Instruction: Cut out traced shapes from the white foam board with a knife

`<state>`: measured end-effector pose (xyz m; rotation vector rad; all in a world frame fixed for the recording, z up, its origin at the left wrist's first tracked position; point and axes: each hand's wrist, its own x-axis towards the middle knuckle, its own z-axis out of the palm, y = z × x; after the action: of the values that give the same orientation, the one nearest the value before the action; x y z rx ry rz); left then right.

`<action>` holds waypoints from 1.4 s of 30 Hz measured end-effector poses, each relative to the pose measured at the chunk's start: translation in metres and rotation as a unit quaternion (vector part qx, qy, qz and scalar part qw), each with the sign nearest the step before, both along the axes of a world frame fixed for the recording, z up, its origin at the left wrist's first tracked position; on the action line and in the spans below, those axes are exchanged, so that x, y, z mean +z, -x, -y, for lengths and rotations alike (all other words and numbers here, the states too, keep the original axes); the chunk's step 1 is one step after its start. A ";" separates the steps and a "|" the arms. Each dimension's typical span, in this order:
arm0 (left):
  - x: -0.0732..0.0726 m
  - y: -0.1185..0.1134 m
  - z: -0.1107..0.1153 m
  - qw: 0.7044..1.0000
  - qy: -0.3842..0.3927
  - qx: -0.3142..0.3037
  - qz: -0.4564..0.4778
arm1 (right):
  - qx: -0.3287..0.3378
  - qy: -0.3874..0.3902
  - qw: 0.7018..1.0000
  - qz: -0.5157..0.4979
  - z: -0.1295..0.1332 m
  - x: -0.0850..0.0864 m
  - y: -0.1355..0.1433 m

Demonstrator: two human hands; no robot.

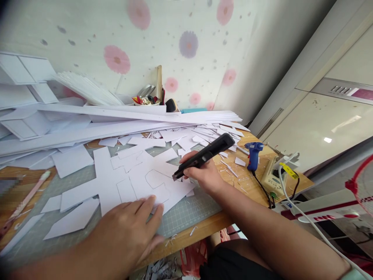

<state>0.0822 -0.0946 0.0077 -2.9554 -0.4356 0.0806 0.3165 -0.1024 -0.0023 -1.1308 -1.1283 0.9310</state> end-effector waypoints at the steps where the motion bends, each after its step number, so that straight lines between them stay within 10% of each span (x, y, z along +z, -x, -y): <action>1: 0.003 0.000 -0.002 1.000 -0.003 0.004 0.009 | -0.016 -0.008 0.999 0.033 0.004 -0.001 0.003; 10: -0.005 -0.002 -0.010 0.999 -0.029 -0.021 0.021 | -0.067 -0.042 0.953 0.293 0.016 0.002 0.030; 42: -0.007 -0.005 -0.011 0.996 -0.075 -0.013 0.043 | -0.020 -0.062 0.937 0.344 0.013 -0.015 0.030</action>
<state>0.0870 -0.0834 0.0004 -2.8237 -0.3970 -0.0797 0.2866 -0.1156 -0.0176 -1.4147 -1.6884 0.4146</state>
